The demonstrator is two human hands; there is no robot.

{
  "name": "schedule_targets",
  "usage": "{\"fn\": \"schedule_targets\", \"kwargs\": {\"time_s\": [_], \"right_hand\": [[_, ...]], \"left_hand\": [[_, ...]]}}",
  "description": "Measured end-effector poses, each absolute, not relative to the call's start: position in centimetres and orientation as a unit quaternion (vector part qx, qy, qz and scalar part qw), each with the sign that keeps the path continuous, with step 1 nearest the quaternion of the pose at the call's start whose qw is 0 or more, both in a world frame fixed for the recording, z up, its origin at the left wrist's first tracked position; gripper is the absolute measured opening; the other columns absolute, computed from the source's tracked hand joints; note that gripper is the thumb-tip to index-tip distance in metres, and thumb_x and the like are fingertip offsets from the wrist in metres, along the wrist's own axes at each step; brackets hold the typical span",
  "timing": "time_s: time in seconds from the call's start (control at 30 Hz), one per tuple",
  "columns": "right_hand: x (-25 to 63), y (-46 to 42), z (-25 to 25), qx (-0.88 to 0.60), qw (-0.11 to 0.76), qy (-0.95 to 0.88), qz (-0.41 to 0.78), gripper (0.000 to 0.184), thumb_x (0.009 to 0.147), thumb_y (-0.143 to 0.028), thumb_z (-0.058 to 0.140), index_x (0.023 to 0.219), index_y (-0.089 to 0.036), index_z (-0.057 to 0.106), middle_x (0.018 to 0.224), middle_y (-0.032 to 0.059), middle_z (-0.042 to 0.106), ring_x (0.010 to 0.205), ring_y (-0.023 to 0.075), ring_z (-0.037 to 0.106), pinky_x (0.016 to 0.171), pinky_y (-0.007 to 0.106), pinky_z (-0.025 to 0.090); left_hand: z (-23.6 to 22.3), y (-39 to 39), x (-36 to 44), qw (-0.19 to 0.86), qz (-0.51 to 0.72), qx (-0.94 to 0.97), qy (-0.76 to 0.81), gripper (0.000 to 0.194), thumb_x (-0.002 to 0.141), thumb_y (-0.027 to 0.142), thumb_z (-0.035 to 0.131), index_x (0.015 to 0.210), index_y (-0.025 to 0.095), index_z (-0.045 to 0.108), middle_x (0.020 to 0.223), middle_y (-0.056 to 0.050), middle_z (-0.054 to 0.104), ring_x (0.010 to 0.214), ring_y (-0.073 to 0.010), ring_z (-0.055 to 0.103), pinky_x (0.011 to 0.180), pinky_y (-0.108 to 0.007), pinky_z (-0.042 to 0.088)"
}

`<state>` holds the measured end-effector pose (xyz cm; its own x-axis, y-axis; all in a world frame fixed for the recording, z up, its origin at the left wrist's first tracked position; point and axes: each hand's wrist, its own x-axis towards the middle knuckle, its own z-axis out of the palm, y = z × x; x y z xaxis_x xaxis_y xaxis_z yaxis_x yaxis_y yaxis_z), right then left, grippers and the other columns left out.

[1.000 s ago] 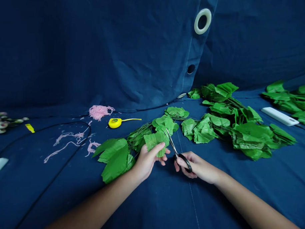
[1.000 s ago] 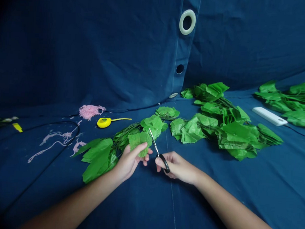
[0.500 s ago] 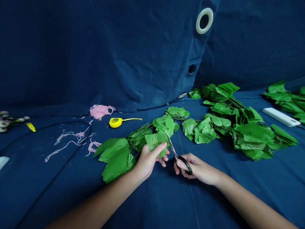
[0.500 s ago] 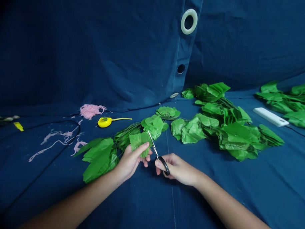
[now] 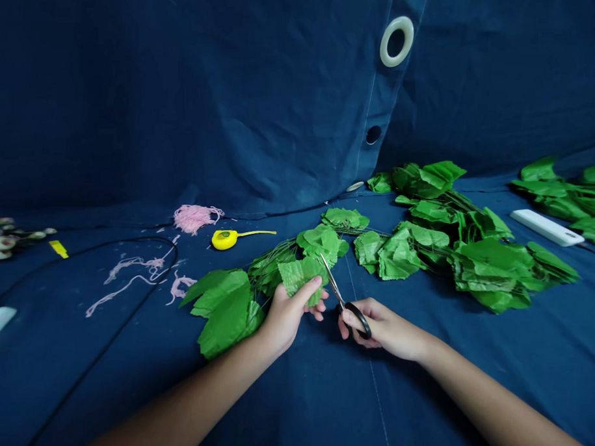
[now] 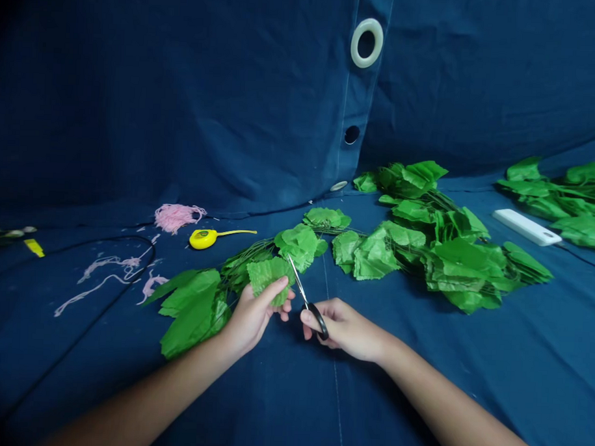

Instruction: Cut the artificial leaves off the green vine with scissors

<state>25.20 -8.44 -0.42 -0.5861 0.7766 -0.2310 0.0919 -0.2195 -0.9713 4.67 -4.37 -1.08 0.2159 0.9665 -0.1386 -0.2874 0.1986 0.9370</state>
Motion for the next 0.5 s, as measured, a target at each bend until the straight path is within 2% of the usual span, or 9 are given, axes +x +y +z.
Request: {"fn": "schedule_targets", "kwargs": {"time_s": [0.5], "right_hand": [[25.22,-8.43,-0.56,-0.391,0.254,-0.570,0.677,0.058,0.095,-0.066,0.058,0.088,-0.009,0.062,0.056,-0.0046,0.038,0.049,0.0039,0.031,0.047,0.016,0.021]], "left_hand": [[-1.02,-4.69,4.78,0.631,0.480,0.444,0.417,0.033,0.084,0.040,0.079,0.090,0.009,0.069,0.075,-0.008,0.071,0.058,-0.0158,0.064,0.046,-0.025,0.053]]}}
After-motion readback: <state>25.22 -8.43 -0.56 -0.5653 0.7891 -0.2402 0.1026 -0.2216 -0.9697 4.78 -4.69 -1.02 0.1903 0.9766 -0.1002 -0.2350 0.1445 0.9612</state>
